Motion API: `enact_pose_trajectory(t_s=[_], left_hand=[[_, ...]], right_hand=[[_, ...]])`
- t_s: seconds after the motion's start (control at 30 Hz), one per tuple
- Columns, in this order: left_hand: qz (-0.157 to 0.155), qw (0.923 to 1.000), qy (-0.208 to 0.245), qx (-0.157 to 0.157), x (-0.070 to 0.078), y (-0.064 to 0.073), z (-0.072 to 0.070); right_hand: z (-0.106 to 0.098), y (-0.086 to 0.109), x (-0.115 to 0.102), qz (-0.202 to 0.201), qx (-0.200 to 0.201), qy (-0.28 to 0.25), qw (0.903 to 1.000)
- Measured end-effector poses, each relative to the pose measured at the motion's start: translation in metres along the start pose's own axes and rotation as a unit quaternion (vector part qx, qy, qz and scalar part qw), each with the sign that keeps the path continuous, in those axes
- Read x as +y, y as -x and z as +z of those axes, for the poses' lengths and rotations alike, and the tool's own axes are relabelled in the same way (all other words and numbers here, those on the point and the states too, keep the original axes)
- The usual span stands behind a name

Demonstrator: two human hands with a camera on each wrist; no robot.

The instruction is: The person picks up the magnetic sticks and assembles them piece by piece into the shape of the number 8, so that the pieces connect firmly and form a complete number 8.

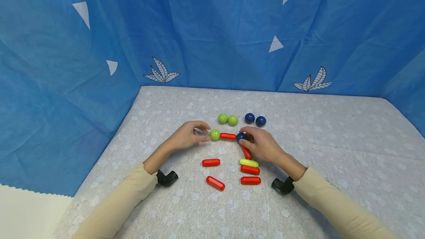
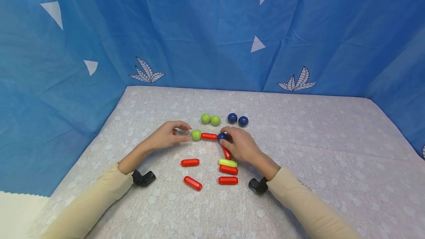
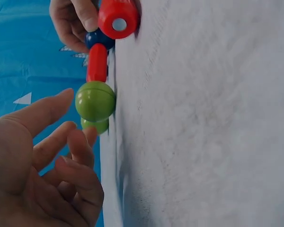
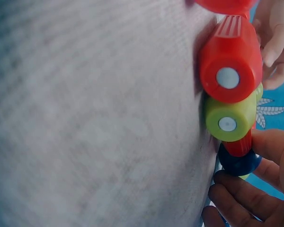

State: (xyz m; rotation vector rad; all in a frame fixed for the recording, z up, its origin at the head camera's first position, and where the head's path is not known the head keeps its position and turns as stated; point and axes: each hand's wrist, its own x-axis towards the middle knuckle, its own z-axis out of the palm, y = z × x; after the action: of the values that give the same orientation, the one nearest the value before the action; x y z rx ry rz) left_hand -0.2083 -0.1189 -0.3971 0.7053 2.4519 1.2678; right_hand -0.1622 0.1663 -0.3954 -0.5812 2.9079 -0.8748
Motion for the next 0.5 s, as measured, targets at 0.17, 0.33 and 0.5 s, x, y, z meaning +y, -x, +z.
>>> enact_pose_trajectory(t_s=[0.17,0.33,0.5], left_hand=[[0.009,0.999,0.035,-0.025,0.004,0.016,0.0],[0.022,0.9975,0.037,-0.056,0.01,0.026,0.007],[0.012,0.9964,0.029,-0.078,0.012,0.03,0.015]], right_hand=[[0.001,0.0,-0.001,-0.001,0.001,0.0,1.0],[0.0,0.0,0.0,0.006,0.0,-0.001,1.0],[0.001,-0.001,0.0,0.008,-0.003,0.001,1.0]])
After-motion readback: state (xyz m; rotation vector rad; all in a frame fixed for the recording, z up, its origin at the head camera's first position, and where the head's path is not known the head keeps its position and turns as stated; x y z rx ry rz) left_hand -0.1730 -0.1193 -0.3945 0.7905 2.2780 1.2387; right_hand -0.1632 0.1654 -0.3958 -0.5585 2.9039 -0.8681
